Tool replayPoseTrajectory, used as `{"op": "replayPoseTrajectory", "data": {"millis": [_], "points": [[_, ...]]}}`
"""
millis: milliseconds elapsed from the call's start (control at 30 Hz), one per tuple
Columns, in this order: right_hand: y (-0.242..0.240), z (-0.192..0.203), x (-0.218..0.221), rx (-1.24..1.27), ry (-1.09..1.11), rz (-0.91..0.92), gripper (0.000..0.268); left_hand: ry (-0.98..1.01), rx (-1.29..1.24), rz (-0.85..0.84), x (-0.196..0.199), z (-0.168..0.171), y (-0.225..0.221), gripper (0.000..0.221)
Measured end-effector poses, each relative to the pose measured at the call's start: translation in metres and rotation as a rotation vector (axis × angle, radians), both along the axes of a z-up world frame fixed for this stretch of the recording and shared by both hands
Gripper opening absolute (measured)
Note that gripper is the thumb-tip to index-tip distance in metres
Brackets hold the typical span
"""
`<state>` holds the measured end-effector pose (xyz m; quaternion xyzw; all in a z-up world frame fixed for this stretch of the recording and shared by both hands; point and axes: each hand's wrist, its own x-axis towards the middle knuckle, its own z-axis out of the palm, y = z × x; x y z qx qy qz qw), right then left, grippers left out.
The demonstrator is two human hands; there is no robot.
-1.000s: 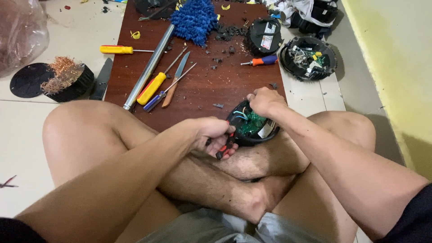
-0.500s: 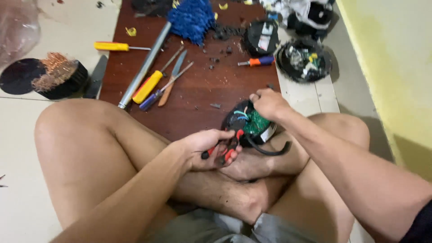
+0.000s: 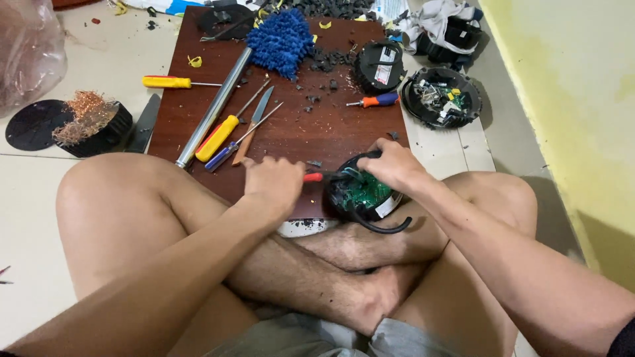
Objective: The person sits cross-legged on the floor and works on a disassembled robotic vacuum cleaner. They use pliers to cut wires and a screwdriver to adjust components on the green circuit board inside the device's casing.
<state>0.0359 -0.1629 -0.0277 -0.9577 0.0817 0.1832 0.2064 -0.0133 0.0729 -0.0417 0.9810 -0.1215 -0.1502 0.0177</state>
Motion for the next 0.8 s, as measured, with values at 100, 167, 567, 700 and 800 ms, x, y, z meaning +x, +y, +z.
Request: {"op": "replayPoseTrajectory", "data": {"millis": [100, 167, 567, 700, 800], "points": [[-0.003, -0.001, 0.007, -0.056, 0.036, 0.061, 0.079, -0.167, 0.029, 0.023, -0.002, -0.037, 0.018, 0.034], [-0.001, -0.006, 0.011, -0.091, 0.044, 0.096, 0.081, -0.206, 0.020, 0.038, -0.004, -0.037, 0.023, 0.032], [-0.013, -0.032, 0.023, -0.235, -0.064, 0.080, 0.045, -0.123, -0.142, 0.331, -0.003, -0.047, 0.038, 0.032], [-0.027, -0.018, 0.015, -0.022, -0.238, -0.017, 0.039, 0.076, -0.201, 0.450, 0.010, -0.046, 0.037, 0.041], [-0.027, 0.003, -0.014, 0.157, -0.492, -0.006, 0.034, 0.171, -0.246, 0.514, 0.021, -0.059, 0.032, 0.048]]}}
